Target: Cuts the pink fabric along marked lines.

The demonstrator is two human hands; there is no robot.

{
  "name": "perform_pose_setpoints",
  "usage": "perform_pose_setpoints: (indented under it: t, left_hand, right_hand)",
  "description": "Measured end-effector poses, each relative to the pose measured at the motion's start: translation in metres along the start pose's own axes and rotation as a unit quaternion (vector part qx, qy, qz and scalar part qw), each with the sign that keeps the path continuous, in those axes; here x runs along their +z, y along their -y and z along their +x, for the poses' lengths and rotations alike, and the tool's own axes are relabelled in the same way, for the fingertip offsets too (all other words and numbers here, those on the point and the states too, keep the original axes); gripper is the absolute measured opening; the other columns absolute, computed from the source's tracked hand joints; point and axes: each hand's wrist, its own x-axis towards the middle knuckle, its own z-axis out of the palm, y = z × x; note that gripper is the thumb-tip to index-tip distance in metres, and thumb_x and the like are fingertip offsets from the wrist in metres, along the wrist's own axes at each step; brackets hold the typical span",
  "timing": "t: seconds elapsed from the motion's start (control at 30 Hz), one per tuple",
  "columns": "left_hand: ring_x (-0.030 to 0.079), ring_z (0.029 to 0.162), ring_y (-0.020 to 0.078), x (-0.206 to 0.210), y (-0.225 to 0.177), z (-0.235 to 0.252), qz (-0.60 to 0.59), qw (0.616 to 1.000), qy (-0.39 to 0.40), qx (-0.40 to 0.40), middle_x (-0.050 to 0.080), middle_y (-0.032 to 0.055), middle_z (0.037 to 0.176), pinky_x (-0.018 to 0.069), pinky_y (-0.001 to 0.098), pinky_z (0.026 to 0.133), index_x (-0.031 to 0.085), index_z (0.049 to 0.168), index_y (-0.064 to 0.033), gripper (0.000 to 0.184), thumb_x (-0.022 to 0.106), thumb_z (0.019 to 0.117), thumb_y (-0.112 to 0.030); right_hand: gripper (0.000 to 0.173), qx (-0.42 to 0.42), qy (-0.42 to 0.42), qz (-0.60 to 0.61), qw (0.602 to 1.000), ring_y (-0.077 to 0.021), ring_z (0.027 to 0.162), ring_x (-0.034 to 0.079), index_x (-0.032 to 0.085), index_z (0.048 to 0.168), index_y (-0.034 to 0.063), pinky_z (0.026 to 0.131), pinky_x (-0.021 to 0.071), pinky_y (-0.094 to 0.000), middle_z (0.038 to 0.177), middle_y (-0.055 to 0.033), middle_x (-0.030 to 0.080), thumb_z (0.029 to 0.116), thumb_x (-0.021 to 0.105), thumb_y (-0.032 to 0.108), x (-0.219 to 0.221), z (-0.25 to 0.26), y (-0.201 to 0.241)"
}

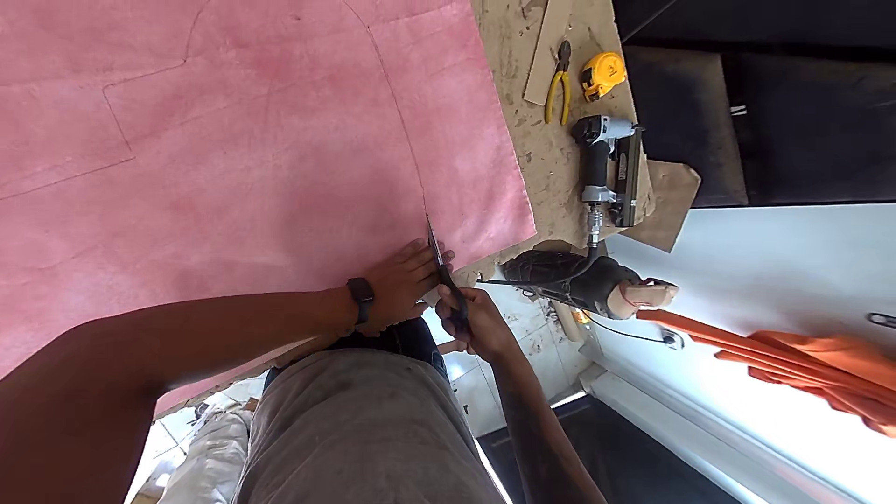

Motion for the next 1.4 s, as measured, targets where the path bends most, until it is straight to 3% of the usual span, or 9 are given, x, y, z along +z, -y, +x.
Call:
perform_pose_setpoints:
  t: [0.17,0.33,0.43,0.63,0.8,0.97,1.07,1.27,1.4]
  left_hand:
    - [-0.001,0.16,0.0279,0.031,-0.01,0.005,0.023,1.0,-0.002,0.004,0.012,0.0102,0.173,-0.0046,0.0542,0.129,0.031,0.162,-0.0077,0.089,0.045,0.0975,-0.067]
    - [-0.002,0.16,0.0269,0.032,-0.014,0.002,0.044,0.999,0.008,0.013,0.009,0.0092,0.174,-0.0053,0.0522,0.129,0.04,0.158,-0.0081,0.082,0.056,0.0949,-0.058]
    - [-0.006,0.16,0.028,0.032,-0.015,0.003,0.063,0.998,0.017,0.014,0.005,0.0097,0.174,-0.0072,0.0527,0.129,0.04,0.158,-0.0076,0.081,0.055,0.0953,-0.056]
    - [-0.001,0.16,0.0277,0.035,-0.013,0.004,0.041,0.999,0.004,0.014,0.013,0.01,0.173,-0.0034,0.0517,0.13,0.048,0.154,-0.0105,0.069,0.056,0.0963,-0.048]
    - [-0.002,0.16,0.029,0.029,-0.013,0.003,0.043,0.999,0.014,0.017,0.013,0.0113,0.173,-0.0045,0.0513,0.13,0.041,0.158,-0.0085,0.067,0.05,0.1001,-0.042]
    - [0.002,0.16,0.0286,0.029,-0.012,0.003,0.038,0.999,0.005,0.016,0.018,0.0114,0.172,-0.0036,0.0497,0.13,0.05,0.152,-0.0074,0.059,0.047,0.1019,-0.039]
    - [0.001,0.16,0.03,0.028,-0.013,0.003,0.046,0.999,0.011,0.019,0.016,0.0126,0.172,-0.0035,0.0509,0.13,0.044,0.156,-0.0065,0.061,0.043,0.1033,-0.037]
    - [0.0,0.16,0.03,0.021,-0.016,0.004,0.051,0.998,0.042,0.01,0.011,0.0118,0.173,-0.0033,0.0511,0.13,0.046,0.155,-0.0088,0.061,0.047,0.1013,-0.038]
    - [0.001,0.16,0.0309,0.022,-0.015,0.004,0.041,0.998,0.038,0.01,0.015,0.0119,0.173,-0.0028,0.0516,0.13,0.047,0.155,-0.0103,0.059,0.046,0.1021,-0.037]
  right_hand:
    - [0.048,-0.026,-0.027,0.036,0.999,-0.0103,0.045,0.047,0.067,0.079,0.002,0.041,0.0367,-0.0223,0.063,-0.0098,0.058,0.0979,0.067,0.046,0.01,0.006,-0.009]
    - [0.045,-0.038,-0.032,0.028,0.998,-0.0107,0.044,0.046,0.067,0.079,0.003,0.04,0.0368,-0.0227,0.063,-0.0098,0.058,0.0974,0.068,0.044,0.011,0.011,-0.006]
    - [0.046,-0.039,-0.037,0.027,0.998,-0.0113,0.045,0.047,0.067,0.079,0.003,0.04,0.0368,-0.0233,0.063,-0.0105,0.058,0.0974,0.068,0.045,0.013,0.014,-0.004]
    - [0.044,-0.045,-0.042,0.055,0.997,-0.0108,0.045,0.046,0.064,0.078,0.0036,0.041,0.0387,-0.0242,0.063,-0.0089,0.057,0.0971,0.068,0.043,0.017,0.017,-0.006]
    - [0.043,-0.059,-0.028,0.069,0.995,-0.0103,0.045,0.047,0.064,0.077,0.0038,0.041,0.0386,-0.023,0.062,-0.0082,0.056,0.0972,0.069,0.041,0.014,0.02,-0.006]
    - [0.041,-0.07,-0.027,0.05,0.996,-0.0101,0.045,0.045,0.065,0.079,0.0044,0.04,0.0373,-0.0228,0.063,-0.0082,0.055,0.0979,0.068,0.04,0.011,0.021,-0.003]
    - [0.04,-0.074,-0.028,0.056,0.995,-0.0103,0.045,0.045,0.065,0.078,0.0044,0.04,0.0376,-0.0228,0.063,-0.0084,0.055,0.0969,0.069,0.039,0.011,0.02,-0.004]
    - [0.043,-0.069,-0.024,0.028,0.997,-0.0111,0.044,0.044,0.065,0.078,0.0062,0.039,0.0366,-0.0239,0.062,-0.0082,0.055,0.0958,0.069,0.046,0.009,0.021,0.002]
    - [0.041,-0.073,-0.027,0.026,0.997,-0.0107,0.043,0.044,0.066,0.078,0.0052,0.038,0.0368,-0.0233,0.062,-0.0085,0.055,0.0971,0.068,0.042,0.009,0.021,0.006]
